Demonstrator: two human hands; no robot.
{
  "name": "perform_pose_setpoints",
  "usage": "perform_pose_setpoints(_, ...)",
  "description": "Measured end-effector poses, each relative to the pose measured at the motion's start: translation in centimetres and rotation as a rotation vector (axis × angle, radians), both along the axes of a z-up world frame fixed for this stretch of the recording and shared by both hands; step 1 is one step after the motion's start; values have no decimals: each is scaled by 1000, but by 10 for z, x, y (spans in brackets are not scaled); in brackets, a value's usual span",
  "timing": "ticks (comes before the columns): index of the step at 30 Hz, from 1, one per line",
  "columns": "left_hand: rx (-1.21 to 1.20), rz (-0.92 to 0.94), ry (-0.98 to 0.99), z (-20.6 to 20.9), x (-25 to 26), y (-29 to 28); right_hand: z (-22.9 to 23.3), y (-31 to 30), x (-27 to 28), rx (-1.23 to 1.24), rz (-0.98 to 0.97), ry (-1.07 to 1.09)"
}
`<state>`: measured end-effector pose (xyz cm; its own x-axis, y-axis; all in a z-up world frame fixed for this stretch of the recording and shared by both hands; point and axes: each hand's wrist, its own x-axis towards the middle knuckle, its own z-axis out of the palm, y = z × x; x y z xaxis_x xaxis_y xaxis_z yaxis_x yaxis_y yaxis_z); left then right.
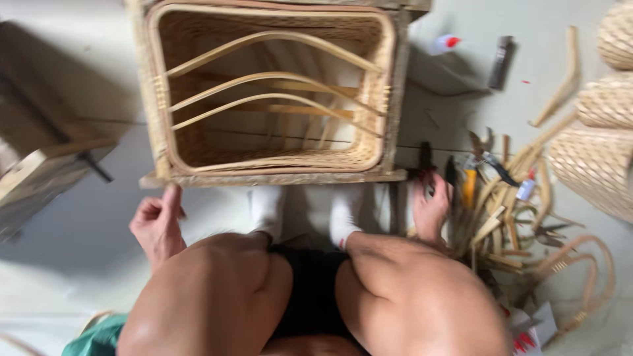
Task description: The person weaves a rectangular basket by inserting thin bamboo strips into a wooden mold. They use a hammer and pliers to secure and trim the strips, working on the basket's rim and sides.
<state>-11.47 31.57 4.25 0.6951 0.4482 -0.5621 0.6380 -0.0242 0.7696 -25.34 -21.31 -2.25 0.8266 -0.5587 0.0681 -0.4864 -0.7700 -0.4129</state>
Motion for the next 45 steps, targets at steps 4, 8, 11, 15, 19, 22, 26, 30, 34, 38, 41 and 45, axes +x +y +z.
perform_pose_setpoints(4, -338, -43, 43, -9, -7, -28, 2, -25, 20, -5, -30, 179)
perform_pose_setpoints(8, -456, 117, -3, -13, 13, -48, -1, -49, 6, -58, -103, 452)
perform_pose_setpoints(11, -394, 215, 23, -10, 18, -53, -1, -35, -4, 64, -78, 567)
perform_pose_setpoints(15, -349, 278, -34, -15, 16, -61, 13, -14, -6, 8, 17, 469)
perform_pose_setpoints(19, -471, 325, -77, -12, 13, -62, 5, -32, -4, 98, -40, 466)
perform_pose_setpoints(22, -499, 350, -78, -8, 14, -61, -7, -66, -7, 533, -263, 443)
perform_pose_setpoints(26, -477, 334, -138, -9, 16, -59, 32, -73, 7, 764, -321, 348)
perform_pose_setpoints(30, -449, 319, -195, -13, 13, -54, 143, -28, 81, 644, 119, 422)
perform_pose_setpoints(34, -417, 290, -199, -14, 13, -56, 211, 77, 194, 433, 648, 639)
perform_pose_setpoints(38, -395, 311, -192, -13, 17, -59, 211, 188, 282, 258, 1165, 783)
perform_pose_setpoints(41, -377, 333, -161, -9, 17, -61, 201, 250, 318, 149, 1385, 834)
perform_pose_setpoints(45, -371, 351, -163, -13, 16, -62, 199, 298, 336, 62, 1378, 1013)
